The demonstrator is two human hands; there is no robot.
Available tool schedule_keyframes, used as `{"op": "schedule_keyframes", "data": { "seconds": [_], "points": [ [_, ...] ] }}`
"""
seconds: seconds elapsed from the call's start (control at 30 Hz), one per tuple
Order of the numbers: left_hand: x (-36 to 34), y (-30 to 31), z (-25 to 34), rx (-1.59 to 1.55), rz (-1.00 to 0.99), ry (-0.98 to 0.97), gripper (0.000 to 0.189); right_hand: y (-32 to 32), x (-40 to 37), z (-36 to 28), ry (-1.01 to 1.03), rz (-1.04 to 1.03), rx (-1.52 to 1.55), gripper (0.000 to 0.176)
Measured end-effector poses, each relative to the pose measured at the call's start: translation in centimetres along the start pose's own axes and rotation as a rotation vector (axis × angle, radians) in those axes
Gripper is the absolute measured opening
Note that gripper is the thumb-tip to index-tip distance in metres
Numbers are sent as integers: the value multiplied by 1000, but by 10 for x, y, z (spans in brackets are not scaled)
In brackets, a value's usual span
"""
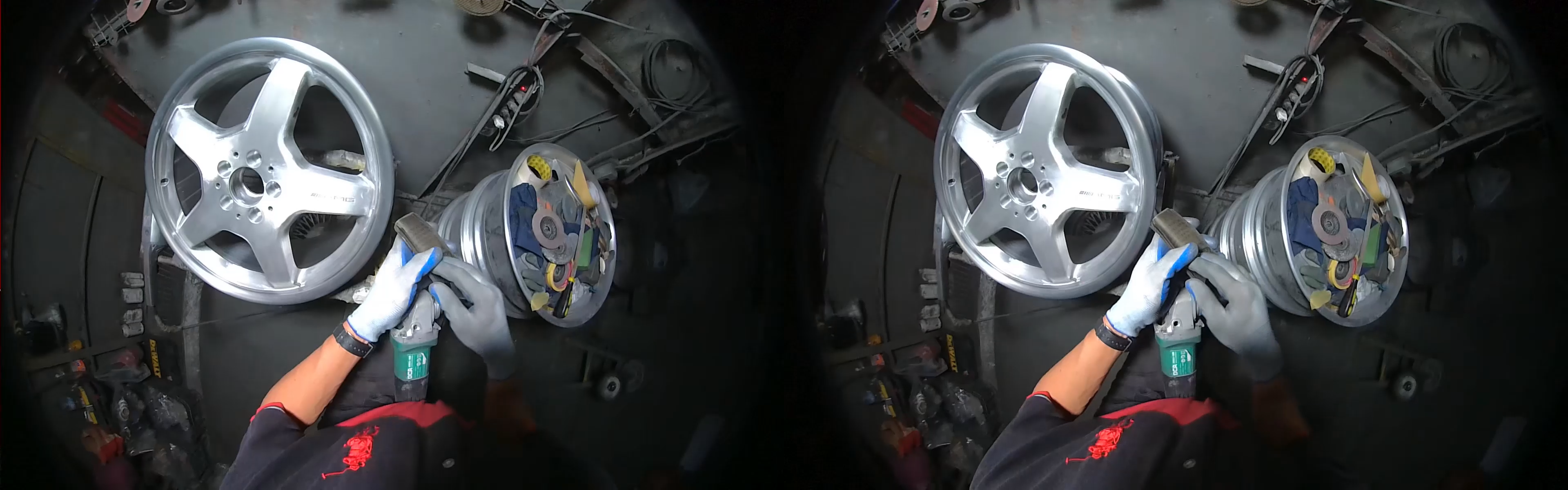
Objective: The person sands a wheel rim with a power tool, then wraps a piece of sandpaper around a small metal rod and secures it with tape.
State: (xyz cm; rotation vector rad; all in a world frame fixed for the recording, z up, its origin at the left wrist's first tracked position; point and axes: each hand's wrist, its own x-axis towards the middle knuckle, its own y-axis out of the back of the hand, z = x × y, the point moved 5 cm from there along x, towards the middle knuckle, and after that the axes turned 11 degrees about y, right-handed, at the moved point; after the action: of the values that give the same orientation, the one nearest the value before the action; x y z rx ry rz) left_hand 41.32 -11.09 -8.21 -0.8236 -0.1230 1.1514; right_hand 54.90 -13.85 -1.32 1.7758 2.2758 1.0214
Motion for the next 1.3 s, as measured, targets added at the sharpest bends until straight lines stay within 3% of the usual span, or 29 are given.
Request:
{"op": "schedule_keyframes", "data": {
  "seconds": [0.13, 0.23, 0.67, 0.73, 0.87, 1.3],
  "points": [
    [-3, -5, 3, -95, -204, 94, 75, 15, 1, 5, -131, -67, 135, 31],
    [0, 1, 0, -77, -318, 92, 79, 15, -9, 23, -432, -97, 382, 34],
    [2, 6, -6, -179, -342, 170, 77, 12, -15, 25, -481, 15, 552, 32],
    [2, 3, -4, -153, -339, 158, 77, 13, -13, 20, -353, -14, 430, 30],
    [-2, 1, 0, -103, -314, 152, 78, 12, -12, 15, -327, -19, 396, 28],
    [0, 5, -5, -116, -317, 163, 82, 14, -17, 16, -471, 28, 510, 21]
  ]
}}
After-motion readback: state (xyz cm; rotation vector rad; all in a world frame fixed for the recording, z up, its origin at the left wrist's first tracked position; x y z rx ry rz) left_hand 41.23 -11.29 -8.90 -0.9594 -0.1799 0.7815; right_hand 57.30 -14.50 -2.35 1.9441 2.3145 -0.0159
